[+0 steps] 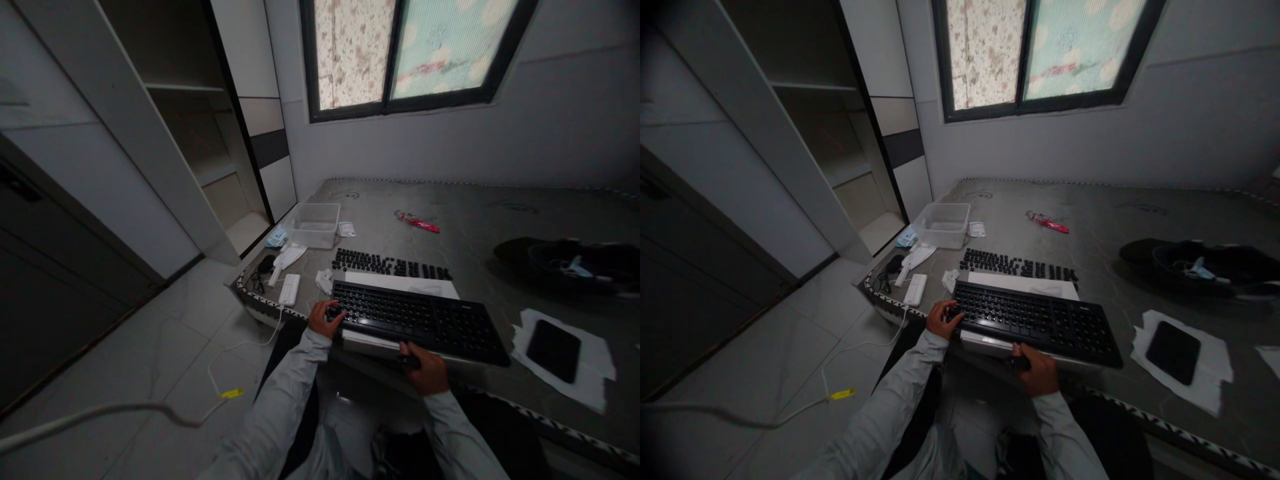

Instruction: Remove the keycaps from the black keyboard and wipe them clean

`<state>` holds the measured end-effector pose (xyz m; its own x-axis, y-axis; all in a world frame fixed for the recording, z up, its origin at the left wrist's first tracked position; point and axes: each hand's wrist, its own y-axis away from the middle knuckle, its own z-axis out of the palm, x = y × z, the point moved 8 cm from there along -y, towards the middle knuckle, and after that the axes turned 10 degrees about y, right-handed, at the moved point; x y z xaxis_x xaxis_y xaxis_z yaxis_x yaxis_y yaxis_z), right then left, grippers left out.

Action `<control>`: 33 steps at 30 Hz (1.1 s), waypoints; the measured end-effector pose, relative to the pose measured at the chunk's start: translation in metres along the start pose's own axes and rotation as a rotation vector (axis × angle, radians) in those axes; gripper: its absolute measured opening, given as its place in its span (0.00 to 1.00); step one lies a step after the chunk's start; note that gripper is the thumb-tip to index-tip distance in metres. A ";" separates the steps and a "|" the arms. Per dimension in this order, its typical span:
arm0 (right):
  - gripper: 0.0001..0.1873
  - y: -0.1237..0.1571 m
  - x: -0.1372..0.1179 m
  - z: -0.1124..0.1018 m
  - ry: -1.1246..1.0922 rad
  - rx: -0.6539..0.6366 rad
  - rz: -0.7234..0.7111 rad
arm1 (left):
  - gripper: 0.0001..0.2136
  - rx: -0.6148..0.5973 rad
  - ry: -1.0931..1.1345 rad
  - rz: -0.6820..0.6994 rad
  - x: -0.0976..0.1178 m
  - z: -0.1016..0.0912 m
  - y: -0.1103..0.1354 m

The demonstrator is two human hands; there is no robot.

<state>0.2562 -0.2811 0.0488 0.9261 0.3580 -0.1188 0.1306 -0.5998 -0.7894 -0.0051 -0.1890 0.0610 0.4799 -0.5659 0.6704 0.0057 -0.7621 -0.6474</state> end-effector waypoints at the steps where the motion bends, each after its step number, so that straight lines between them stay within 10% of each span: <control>1: 0.17 0.000 0.000 0.000 -0.005 -0.001 0.004 | 0.16 0.000 0.002 0.000 0.000 0.000 0.000; 33: 0.16 -0.005 -0.003 -0.003 -0.017 0.003 -0.010 | 0.09 0.030 0.058 -0.165 -0.030 -0.004 -0.001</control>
<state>0.2542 -0.2816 0.0550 0.9188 0.3756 -0.1213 0.1383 -0.5941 -0.7924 -0.0225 -0.1721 0.0432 0.4189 -0.4514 0.7879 0.1067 -0.8372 -0.5364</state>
